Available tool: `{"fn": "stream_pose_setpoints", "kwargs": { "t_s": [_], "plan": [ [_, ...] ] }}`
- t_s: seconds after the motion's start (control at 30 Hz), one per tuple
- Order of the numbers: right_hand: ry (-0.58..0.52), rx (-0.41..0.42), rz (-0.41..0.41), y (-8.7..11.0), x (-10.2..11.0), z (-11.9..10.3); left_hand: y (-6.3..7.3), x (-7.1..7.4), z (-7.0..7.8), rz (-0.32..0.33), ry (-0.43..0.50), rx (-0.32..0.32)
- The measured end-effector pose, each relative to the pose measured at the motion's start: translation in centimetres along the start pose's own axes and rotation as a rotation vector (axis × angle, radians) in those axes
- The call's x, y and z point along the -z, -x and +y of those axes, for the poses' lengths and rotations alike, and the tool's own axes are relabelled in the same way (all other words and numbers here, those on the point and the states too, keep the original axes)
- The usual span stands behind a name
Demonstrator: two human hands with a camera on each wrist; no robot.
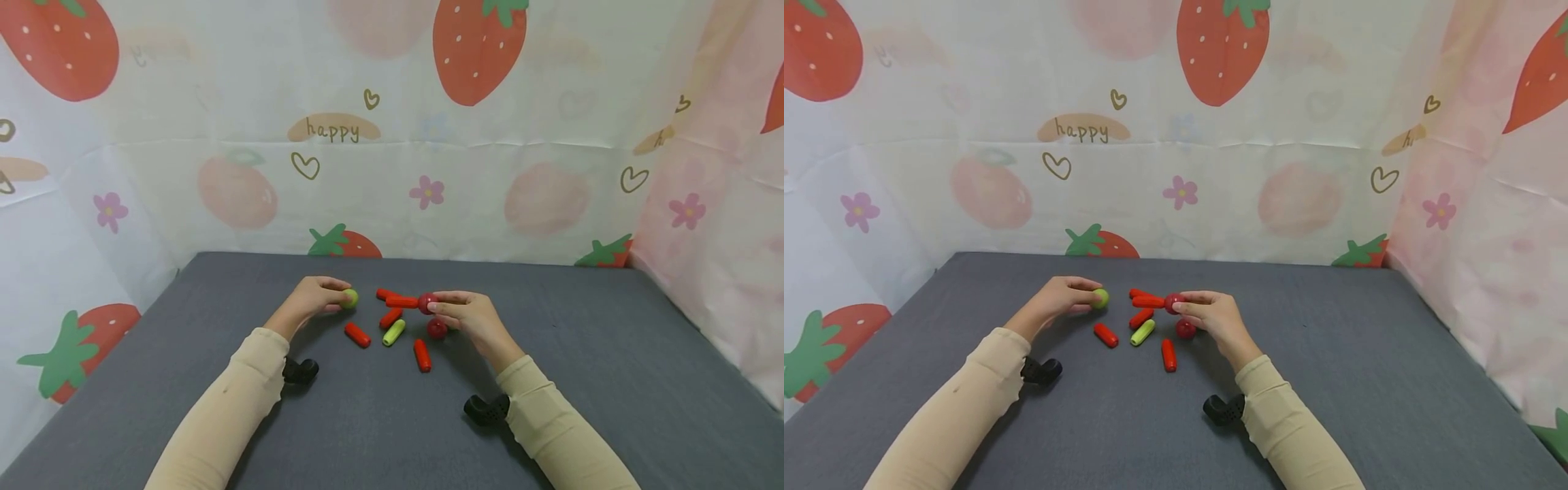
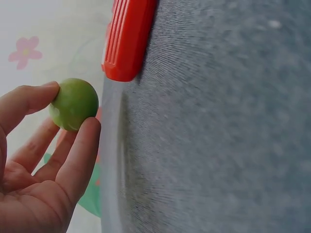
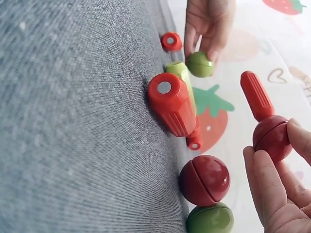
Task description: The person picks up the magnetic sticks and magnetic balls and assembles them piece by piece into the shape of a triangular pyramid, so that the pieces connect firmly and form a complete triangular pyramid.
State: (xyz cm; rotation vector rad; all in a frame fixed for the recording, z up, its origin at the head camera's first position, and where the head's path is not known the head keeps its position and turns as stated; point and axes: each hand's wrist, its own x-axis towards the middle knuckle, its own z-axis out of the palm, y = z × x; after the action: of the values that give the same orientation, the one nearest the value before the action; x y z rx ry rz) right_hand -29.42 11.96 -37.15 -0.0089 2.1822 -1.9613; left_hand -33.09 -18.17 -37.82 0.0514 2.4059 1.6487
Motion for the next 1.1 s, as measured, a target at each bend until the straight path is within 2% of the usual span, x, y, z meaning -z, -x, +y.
{"fn": "stream_pose_setpoints", "kwargs": {
  "t_s": [0.33,0.6,0.97,1.1],
  "plan": [
    [-0.005,-0.006,0.005,0.1,0.0,0.1,0.8,-0.2,-0.2,0.021,0.06,0.028],
    [-0.01,-0.006,-0.001,0.0,0.0,0.1,1.4,-0.6,-0.1,0.019,0.146,-0.003],
    [0.02,-0.008,-0.002,0.1,-0.1,0.0,2.0,-1.4,-0.1,0.032,0.2,0.022],
    [0.011,-0.001,-0.003,0.1,-0.1,0.0,2.2,-1.5,-0.2,0.008,0.201,0.002]
  ]
}}
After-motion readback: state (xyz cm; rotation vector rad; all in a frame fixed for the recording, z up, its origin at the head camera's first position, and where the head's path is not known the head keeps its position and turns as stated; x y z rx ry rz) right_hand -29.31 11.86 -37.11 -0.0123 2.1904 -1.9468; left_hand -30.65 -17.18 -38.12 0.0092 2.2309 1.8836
